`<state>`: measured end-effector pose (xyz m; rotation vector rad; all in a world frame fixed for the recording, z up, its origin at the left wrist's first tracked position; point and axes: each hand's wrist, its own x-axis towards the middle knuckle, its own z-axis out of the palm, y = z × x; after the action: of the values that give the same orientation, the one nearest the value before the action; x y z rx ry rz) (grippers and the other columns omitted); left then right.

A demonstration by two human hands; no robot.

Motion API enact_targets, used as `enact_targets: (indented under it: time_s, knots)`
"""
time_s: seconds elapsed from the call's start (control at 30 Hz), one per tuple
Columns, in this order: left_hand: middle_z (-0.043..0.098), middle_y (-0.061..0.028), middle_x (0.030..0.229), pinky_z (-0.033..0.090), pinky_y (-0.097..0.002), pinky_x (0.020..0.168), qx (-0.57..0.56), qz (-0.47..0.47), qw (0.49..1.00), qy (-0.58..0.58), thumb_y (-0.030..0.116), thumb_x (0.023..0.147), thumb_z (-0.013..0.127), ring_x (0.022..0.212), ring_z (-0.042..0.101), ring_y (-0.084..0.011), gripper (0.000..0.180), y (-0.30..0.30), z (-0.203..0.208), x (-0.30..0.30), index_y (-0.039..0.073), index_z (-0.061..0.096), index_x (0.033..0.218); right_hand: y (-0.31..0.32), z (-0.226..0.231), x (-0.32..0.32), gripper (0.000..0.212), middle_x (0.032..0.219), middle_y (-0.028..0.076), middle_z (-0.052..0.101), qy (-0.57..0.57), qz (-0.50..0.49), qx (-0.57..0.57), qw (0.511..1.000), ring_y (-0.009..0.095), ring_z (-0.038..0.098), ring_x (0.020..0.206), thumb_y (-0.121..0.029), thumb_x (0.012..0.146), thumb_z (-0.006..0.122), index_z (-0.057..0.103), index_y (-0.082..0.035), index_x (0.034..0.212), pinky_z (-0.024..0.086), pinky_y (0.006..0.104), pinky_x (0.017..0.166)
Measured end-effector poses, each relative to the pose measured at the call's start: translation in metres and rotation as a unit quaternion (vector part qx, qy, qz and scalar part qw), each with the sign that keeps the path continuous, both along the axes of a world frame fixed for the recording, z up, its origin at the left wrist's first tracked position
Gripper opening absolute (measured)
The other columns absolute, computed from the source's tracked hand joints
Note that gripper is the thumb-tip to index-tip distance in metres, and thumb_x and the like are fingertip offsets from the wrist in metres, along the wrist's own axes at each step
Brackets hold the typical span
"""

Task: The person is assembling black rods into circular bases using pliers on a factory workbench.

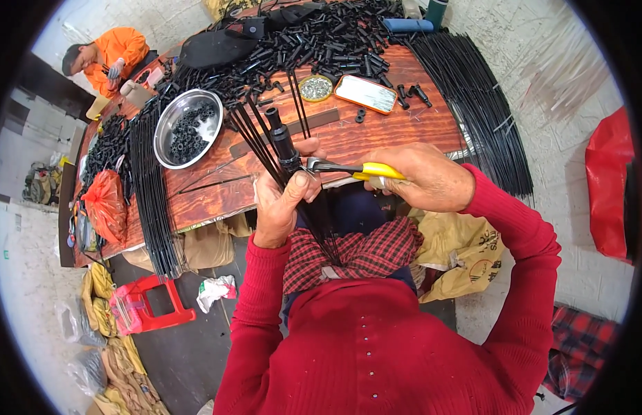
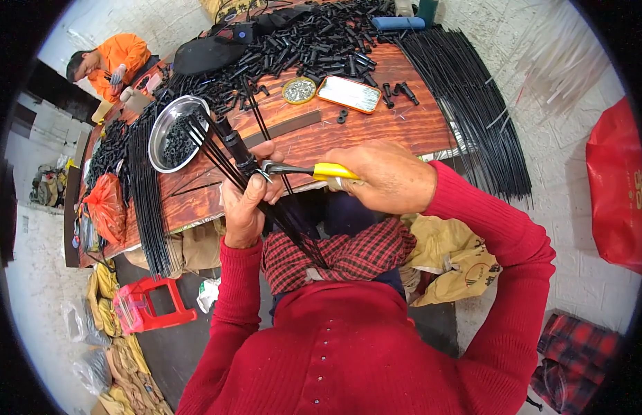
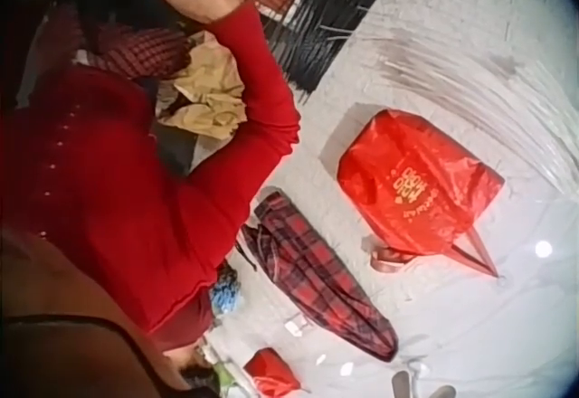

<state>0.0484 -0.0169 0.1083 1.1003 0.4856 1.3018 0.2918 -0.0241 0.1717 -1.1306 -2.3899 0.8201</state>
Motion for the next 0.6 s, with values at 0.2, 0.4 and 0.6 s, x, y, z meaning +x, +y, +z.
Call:
enact_targets:
  time_s: [0.2, 0.4, 0.6]
  knots:
    - [0.061, -0.0063, 0.083, 0.040, -0.0240, 0.058, 0.002, 0.003, 1.000, 0.024, 0.023, 0.093, 0.067, 0.065, 0.049, -0.0087, 0.048, 0.001, -0.004, -0.002, -0.008, 0.052, 0.126, 0.001, 0.008, -0.001, 0.024, 0.092, 0.018, 0.067, -0.042, 0.008, 0.034, 0.999, 0.038, 0.065, 0.086, -0.014, 0.090, 0.060, 0.061, -0.004, 0.112, 0.049, 0.0438, 0.070]
    - [0.061, -0.0062, 0.085, 0.041, -0.0240, 0.058, 0.000, 0.015, 0.999, 0.033, 0.021, 0.092, 0.068, 0.065, 0.049, -0.0084, 0.047, -0.001, -0.001, 0.002, -0.008, 0.053, 0.126, 0.005, 0.005, 0.001, 0.027, 0.095, 0.018, 0.067, -0.033, 0.029, 0.020, 0.999, 0.038, 0.065, 0.088, -0.012, 0.089, 0.060, 0.060, -0.005, 0.115, 0.049, 0.0444, 0.071]
    - [0.066, -0.0159, 0.106, 0.041, -0.0245, 0.058, -0.028, -0.005, 1.000, -0.008, 0.022, 0.090, 0.071, 0.067, 0.050, -0.0087, 0.049, 0.002, -0.005, -0.001, -0.007, 0.054, 0.126, 0.006, -0.007, -0.001, 0.025, 0.094, 0.016, 0.067, 0.002, 0.023, 0.132, 0.991, 0.038, 0.065, 0.088, -0.009, 0.088, 0.060, 0.060, -0.004, 0.113, 0.049, 0.0452, 0.073]
